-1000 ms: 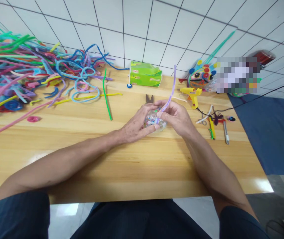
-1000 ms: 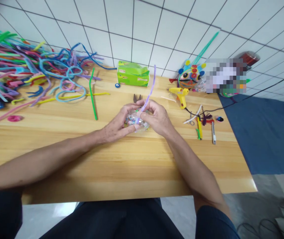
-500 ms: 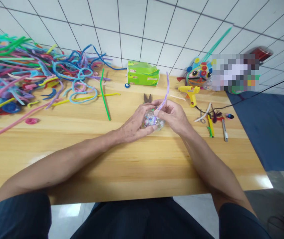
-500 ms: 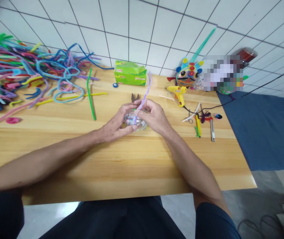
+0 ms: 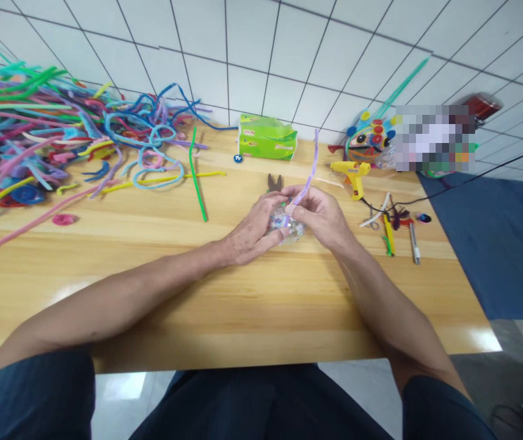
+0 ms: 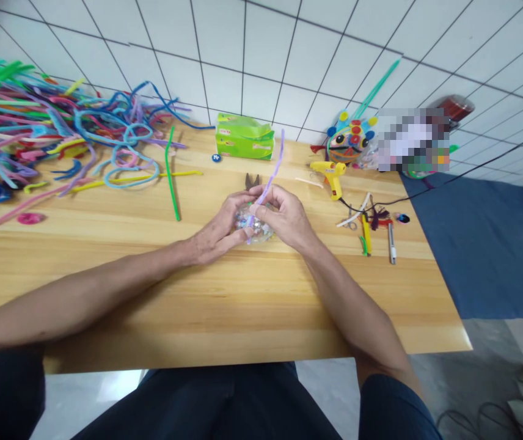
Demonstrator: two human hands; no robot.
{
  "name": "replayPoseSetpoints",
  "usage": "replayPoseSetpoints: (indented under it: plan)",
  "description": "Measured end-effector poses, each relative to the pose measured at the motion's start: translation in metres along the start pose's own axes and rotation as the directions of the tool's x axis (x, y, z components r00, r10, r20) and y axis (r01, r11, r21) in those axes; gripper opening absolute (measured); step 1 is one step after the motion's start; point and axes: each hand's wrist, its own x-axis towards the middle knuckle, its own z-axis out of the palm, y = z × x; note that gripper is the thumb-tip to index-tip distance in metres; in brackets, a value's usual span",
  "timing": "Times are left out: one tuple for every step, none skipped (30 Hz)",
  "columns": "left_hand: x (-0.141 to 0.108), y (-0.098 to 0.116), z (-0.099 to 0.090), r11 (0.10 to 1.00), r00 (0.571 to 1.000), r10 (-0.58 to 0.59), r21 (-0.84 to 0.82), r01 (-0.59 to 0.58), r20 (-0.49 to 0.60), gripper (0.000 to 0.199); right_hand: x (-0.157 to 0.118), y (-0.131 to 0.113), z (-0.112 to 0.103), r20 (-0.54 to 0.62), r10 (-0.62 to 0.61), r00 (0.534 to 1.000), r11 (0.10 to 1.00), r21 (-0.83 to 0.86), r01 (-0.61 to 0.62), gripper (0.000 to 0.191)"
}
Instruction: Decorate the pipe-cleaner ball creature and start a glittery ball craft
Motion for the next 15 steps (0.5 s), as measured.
replayPoseSetpoints:
  plan:
    - [0.0,0.001,0.001,1.0,1.0,-0.013,-0.018,0.013,-0.009,0.06,0.0,0.0,0.0,-0.001,-0.001,1.0,1.0,-0.002,0.001,0.028]
    - [0.001,0.002,0.001,0.998,0.999,-0.037,-0.044,0.036,-0.02,0.063,0.0,-0.001,0.001,0.001,0.0,1.0,1.0,-0.002,0.0,0.027]
    - [0.001,0.004,0.002,0.995,0.997,-0.072,-0.074,0.07,-0.03,0.066,-0.001,-0.001,0.001,0.004,0.002,1.0,1.0,-0.002,-0.002,0.026]
    - [0.002,0.006,0.002,0.989,0.993,-0.113,-0.105,0.108,-0.037,0.069,-0.001,-0.001,0.002,0.007,0.008,1.0,1.0,-0.002,-0.008,0.026]
    - [0.003,0.008,0.002,0.98,0.987,-0.155,-0.135,0.149,-0.04,0.071,-0.002,-0.002,0.002,0.008,0.015,1.0,1.0,-0.002,-0.015,0.025]
    - [0.003,0.01,0.002,0.969,0.98,-0.195,-0.164,0.187,-0.035,0.072,-0.002,-0.002,0.002,0.007,0.024,1.0,1.0,0.0,-0.024,0.026]
    - [0.004,0.012,0.002,0.957,0.973,-0.229,-0.188,0.22,-0.026,0.072,-0.002,-0.003,0.002,0.006,0.036,0.999,0.999,0.005,-0.036,0.027]
    - [0.004,0.014,0.002,0.948,0.968,-0.252,-0.206,0.244,-0.013,0.072,-0.002,-0.004,0.002,0.006,0.049,0.999,0.999,0.012,-0.049,0.03]
    - [0.004,0.015,0.001,0.942,0.965,-0.264,-0.216,0.257,-0.002,0.071,-0.002,-0.005,0.001,0.009,0.065,0.998,0.998,0.02,-0.065,0.033]
    - [0.005,0.016,0.0,0.943,0.965,-0.262,-0.213,0.257,0.006,0.071,-0.002,-0.007,0.0,0.013,0.08,0.997,0.996,0.029,-0.08,0.035]
    - [0.004,0.016,0.0,0.95,0.969,-0.248,-0.194,0.245,0.008,0.071,-0.002,-0.008,-0.001,0.017,0.089,0.996,0.995,0.035,-0.089,0.036]
    - [0.004,0.016,-0.001,0.961,0.974,-0.226,-0.162,0.225,0.007,0.071,-0.001,-0.01,-0.003,0.019,0.091,0.996,0.995,0.04,-0.092,0.036]
    - [0.004,0.015,-0.001,0.972,0.98,-0.2,-0.124,0.199,0.003,0.07,-0.001,-0.012,-0.004,0.016,0.087,0.996,0.995,0.041,-0.087,0.036]
    - [0.004,0.014,-0.002,0.981,0.985,-0.174,-0.086,0.173,-0.001,0.07,-0.001,-0.014,-0.005,0.013,0.077,0.997,0.996,0.039,-0.077,0.038]
    - [0.004,0.013,-0.002,0.987,0.989,-0.149,-0.054,0.149,-0.003,0.07,-0.001,-0.015,-0.006,0.011,0.066,0.998,0.997,0.035,-0.066,0.041]
